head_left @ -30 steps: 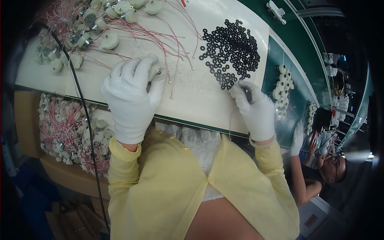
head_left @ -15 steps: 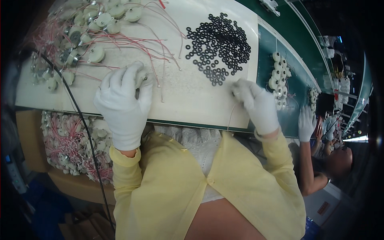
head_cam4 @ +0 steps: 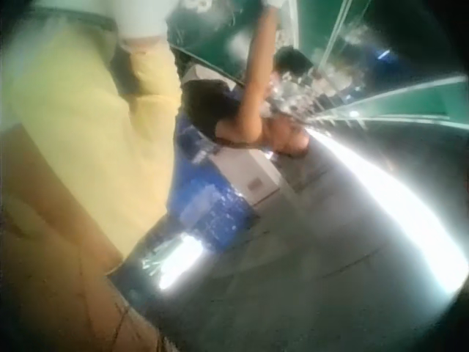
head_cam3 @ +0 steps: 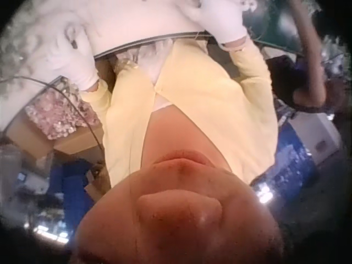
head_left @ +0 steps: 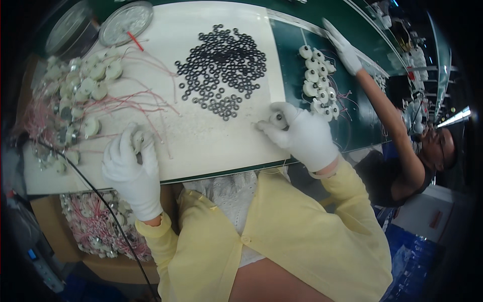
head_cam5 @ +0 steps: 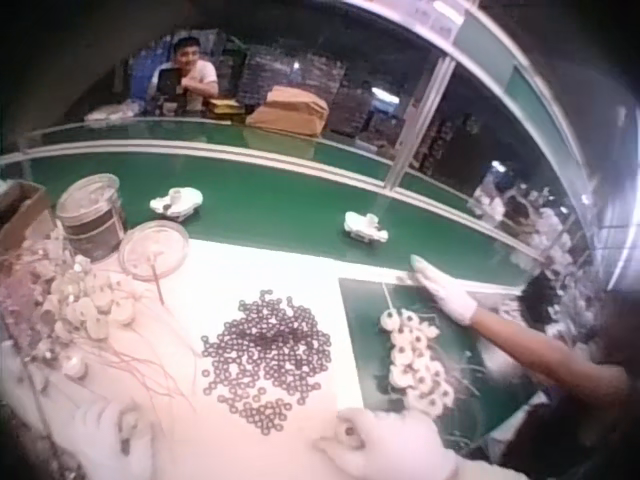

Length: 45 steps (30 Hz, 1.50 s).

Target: The person assembles small white electronic components by inserting black washers into them and placing them on a green workbench. They also use a red-handled tool to apply a substance from a metal container onto the components. The person handles the components one at a time and arranges them in a cluster on the table.

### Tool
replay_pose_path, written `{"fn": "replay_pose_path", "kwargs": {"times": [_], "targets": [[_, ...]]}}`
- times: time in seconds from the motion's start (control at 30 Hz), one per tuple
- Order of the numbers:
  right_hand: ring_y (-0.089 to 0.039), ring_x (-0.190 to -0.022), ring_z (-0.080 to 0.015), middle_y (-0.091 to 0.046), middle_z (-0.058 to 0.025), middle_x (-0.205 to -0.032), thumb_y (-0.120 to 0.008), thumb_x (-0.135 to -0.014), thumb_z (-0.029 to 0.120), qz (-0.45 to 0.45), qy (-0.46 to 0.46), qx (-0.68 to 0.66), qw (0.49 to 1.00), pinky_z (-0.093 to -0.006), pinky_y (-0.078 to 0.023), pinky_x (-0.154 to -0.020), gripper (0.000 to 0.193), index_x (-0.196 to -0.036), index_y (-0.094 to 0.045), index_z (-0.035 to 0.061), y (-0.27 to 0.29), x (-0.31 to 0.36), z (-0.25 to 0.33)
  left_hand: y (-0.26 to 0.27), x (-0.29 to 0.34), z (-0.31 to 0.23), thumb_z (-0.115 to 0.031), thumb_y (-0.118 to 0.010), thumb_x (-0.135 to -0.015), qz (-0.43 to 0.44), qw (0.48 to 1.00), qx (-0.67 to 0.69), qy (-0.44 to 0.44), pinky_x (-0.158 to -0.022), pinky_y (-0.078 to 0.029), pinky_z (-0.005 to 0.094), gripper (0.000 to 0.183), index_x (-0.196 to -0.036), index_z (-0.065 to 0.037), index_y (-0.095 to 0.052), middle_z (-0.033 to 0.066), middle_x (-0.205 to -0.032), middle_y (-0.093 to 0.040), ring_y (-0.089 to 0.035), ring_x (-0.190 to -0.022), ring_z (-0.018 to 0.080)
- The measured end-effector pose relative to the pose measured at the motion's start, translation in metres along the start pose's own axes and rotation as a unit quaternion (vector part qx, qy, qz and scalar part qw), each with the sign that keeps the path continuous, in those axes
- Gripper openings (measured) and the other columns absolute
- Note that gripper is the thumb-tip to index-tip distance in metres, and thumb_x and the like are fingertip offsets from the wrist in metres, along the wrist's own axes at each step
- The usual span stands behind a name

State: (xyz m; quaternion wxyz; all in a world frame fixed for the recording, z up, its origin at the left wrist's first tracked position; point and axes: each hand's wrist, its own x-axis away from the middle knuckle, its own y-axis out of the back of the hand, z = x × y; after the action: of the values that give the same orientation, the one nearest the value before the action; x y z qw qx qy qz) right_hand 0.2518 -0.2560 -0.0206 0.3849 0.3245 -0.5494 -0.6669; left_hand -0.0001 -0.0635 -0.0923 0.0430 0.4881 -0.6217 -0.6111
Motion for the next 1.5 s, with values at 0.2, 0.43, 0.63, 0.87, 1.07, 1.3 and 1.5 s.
{"fn": "replay_pose_path", "kwargs": {"times": [0.2,0.43,0.63,0.87,1.07,1.3,1.5], "targets": [[-0.069,-0.068,-0.0258,-0.07,-0.0084,-0.079,-0.073,-0.084,0.028,-0.048,-0.043,-0.139,0.988,-0.0365,-0.056,-0.066,0.032,-0.109,-0.07,0.0097,0.054,0.005,-0.04,0.003,0.0,-0.003,-0.019,-0.075,-0.085,0.008,1.0,-0.012,0.004,-0.08,-0.05,0.0447,0.031,-0.112,-0.006,-0.068,0.0088,-0.102,-0.069,-0.064,-0.093,0.0329],[-0.069,-0.081,-0.0298,-0.071,-0.011,-0.086,-0.073,-0.085,0.028,0.011,-0.084,0.115,0.99,-0.0407,-0.056,-0.074,0.044,-0.127,-0.066,0.0206,0.074,-0.025,-0.167,0.001,0.001,-0.006,-0.016,-0.072,-0.09,0.026,0.999,-0.005,0.03,-0.082,-0.048,0.0456,0.027,-0.114,-0.003,-0.068,0.0127,-0.101,-0.068,-0.061,-0.093,0.0344],[-0.071,-0.095,-0.0334,-0.072,-0.019,-0.107,-0.073,-0.083,0.016,0.005,-0.076,-0.077,0.994,-0.0401,-0.056,-0.083,0.057,-0.138,-0.058,0.0121,0.052,-0.033,-0.178,-0.001,0.004,-0.001,-0.015,-0.072,-0.09,0.002,1.0,0.001,0.01,-0.082,-0.048,0.0464,0.027,-0.113,-0.003,-0.068,0.0128,-0.103,-0.068,-0.061,-0.096,0.0351],[-0.073,-0.09,-0.0268,-0.073,-0.0175,-0.105,-0.069,-0.089,0.013,-0.11,-0.049,-0.121,0.985,-0.0348,-0.057,-0.081,0.029,-0.118,-0.072,0.0065,0.042,-0.024,-0.179,0.021,0.008,0.0,-0.013,-0.068,-0.095,-0.078,0.995,-0.046,-0.045,-0.094,-0.048,0.0446,0.03,-0.122,-0.001,-0.066,0.0161,-0.115,-0.068,-0.059,-0.111,0.0339],[-0.066,-0.095,-0.0212,-0.068,-0.019,-0.115,-0.047,-0.104,0.044,-0.228,0.057,-0.507,0.829,-0.0335,-0.051,-0.086,0.059,-0.141,-0.054,-0.0025,0.027,0.006,-0.075,0.06,-0.02,-0.077,-0.023,-0.068,-0.088,-0.055,0.964,0.209,-0.158,-0.089,-0.048,0.0426,0.022,-0.102,-0.007,-0.067,0.0111,-0.111,-0.064,-0.059,-0.108,0.0295],[-0.066,-0.079,-0.0175,-0.066,-0.0241,-0.113,-0.035,-0.107,0.052,0.088,0.02,-0.841,0.534,-0.0227,-0.051,-0.063,0.07,-0.147,-0.043,-0.0047,-0.037,0.005,0.021,0.03,-0.066,-0.109,-0.019,-0.076,-0.068,-0.02,0.961,0.192,-0.2,-0.077,-0.047,0.0421,0.033,-0.1,-0.015,-0.072,0.0022,-0.108,-0.064,-0.06,-0.1,0.0285],[-0.066,-0.058,-0.0193,-0.073,-0.0131,-0.083,-0.057,-0.102,0.033,0.065,-0.125,-0.473,0.87,-0.0313,-0.05,-0.051,0.033,-0.102,-0.069,0.0026,-0.013,-0.015,-0.028,-0.003,-0.109,0.036,-0.026,-0.071,-0.087,-0.049,0.985,-0.142,-0.082,-0.07,-0.054,0.0386,0.022,-0.106,-0.015,-0.072,0.0079,-0.091,-0.072,-0.068,-0.082,0.0302]]}}
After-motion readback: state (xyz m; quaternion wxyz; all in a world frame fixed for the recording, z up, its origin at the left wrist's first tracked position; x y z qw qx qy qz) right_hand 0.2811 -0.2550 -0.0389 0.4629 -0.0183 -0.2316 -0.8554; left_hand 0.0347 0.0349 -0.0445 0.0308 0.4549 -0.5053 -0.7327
